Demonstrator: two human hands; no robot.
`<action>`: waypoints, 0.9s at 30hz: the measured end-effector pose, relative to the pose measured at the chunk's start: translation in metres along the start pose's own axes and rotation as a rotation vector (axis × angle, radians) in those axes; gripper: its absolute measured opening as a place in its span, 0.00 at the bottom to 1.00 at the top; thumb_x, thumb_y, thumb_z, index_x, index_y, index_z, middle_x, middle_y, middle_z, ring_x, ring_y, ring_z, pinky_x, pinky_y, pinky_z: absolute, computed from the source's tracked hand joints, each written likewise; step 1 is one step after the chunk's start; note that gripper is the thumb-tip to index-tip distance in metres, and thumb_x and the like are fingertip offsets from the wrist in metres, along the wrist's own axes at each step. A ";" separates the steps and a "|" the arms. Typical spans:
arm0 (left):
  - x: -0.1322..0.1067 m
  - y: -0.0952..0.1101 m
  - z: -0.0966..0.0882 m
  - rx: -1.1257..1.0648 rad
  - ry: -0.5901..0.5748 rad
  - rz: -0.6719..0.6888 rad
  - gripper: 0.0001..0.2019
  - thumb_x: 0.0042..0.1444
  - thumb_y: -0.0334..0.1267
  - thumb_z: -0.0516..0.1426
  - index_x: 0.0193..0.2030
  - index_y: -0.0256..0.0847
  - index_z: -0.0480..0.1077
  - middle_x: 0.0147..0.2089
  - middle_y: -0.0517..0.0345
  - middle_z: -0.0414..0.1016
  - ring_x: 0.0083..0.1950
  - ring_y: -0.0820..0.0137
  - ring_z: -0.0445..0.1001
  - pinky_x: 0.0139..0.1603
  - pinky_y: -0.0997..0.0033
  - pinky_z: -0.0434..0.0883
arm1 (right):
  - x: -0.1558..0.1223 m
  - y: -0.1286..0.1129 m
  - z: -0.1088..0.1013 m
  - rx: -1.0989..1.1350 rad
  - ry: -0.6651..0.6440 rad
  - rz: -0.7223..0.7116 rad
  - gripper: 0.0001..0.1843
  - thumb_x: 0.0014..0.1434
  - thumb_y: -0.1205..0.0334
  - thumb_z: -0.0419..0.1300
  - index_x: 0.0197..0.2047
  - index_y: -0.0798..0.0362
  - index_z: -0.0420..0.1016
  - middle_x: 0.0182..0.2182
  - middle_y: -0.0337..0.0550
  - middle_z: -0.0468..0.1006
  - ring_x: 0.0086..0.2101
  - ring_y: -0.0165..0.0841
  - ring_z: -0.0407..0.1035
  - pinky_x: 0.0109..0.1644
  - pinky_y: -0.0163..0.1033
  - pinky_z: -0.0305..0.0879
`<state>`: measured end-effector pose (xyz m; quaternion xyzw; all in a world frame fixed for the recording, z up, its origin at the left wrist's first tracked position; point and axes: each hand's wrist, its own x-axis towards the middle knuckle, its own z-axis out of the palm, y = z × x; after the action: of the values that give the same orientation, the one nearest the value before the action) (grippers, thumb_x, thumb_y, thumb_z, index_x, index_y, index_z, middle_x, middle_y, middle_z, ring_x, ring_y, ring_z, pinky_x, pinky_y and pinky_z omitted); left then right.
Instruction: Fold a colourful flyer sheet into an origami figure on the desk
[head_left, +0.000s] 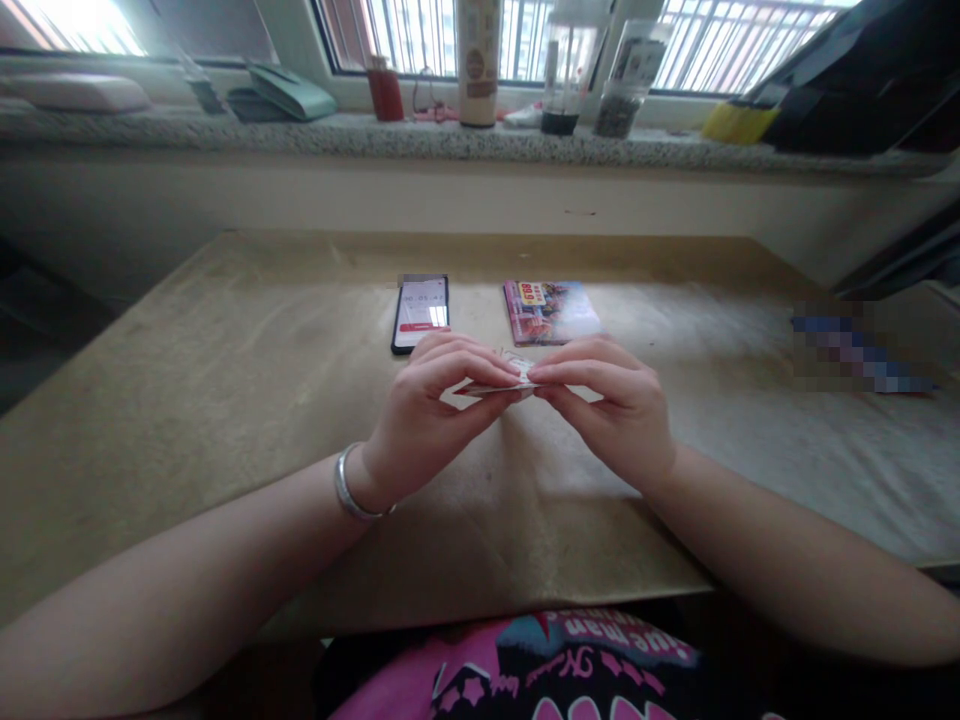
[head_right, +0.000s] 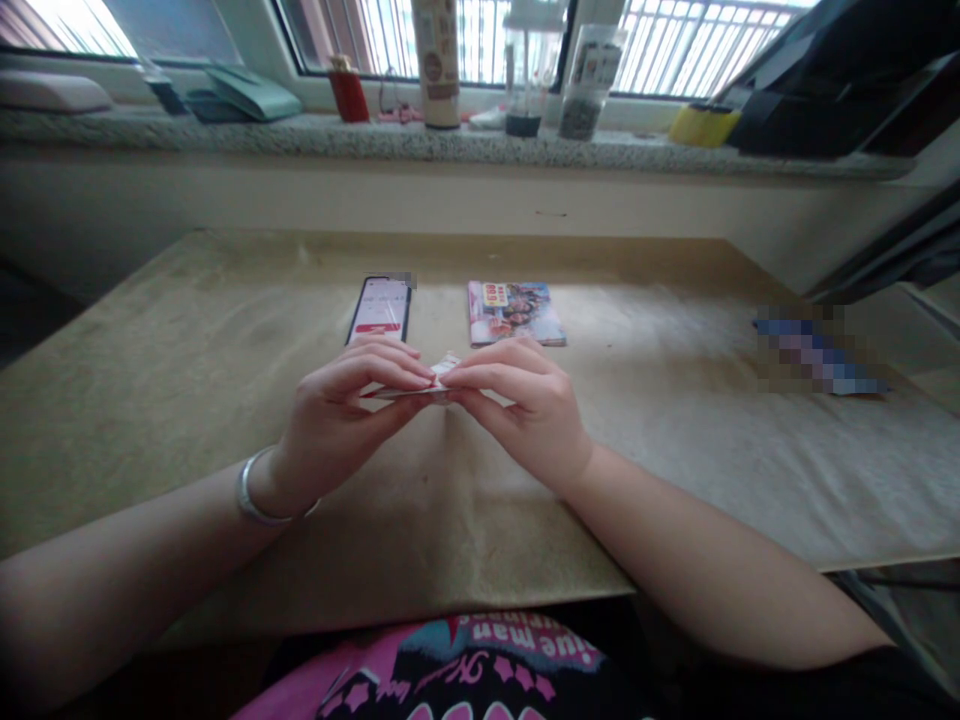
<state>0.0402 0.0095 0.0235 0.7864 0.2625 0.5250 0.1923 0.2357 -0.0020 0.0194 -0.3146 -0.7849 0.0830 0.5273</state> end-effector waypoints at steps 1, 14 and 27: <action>0.000 -0.001 0.000 -0.001 0.005 0.003 0.04 0.53 0.34 0.65 0.33 0.42 0.74 0.36 0.59 0.80 0.42 0.69 0.76 0.50 0.61 0.72 | 0.000 0.000 0.000 -0.006 0.004 -0.002 0.07 0.57 0.67 0.64 0.38 0.46 0.79 0.35 0.40 0.81 0.36 0.33 0.74 0.43 0.43 0.71; 0.001 -0.001 -0.001 0.216 -0.044 0.044 0.02 0.55 0.35 0.63 0.33 0.44 0.74 0.34 0.59 0.78 0.39 0.69 0.74 0.50 0.58 0.70 | 0.002 0.001 0.001 -0.031 0.010 -0.092 0.07 0.55 0.70 0.64 0.34 0.47 0.76 0.32 0.39 0.79 0.36 0.34 0.72 0.43 0.45 0.70; 0.001 -0.001 -0.002 0.320 -0.068 0.084 0.03 0.54 0.36 0.63 0.31 0.45 0.74 0.32 0.62 0.77 0.39 0.69 0.73 0.54 0.58 0.66 | 0.002 -0.003 0.003 -0.024 -0.048 -0.080 0.07 0.54 0.71 0.63 0.33 0.49 0.72 0.31 0.40 0.76 0.37 0.34 0.71 0.45 0.46 0.68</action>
<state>0.0381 0.0110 0.0249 0.8346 0.3031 0.4571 0.0513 0.2315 -0.0024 0.0210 -0.2872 -0.8104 0.0600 0.5072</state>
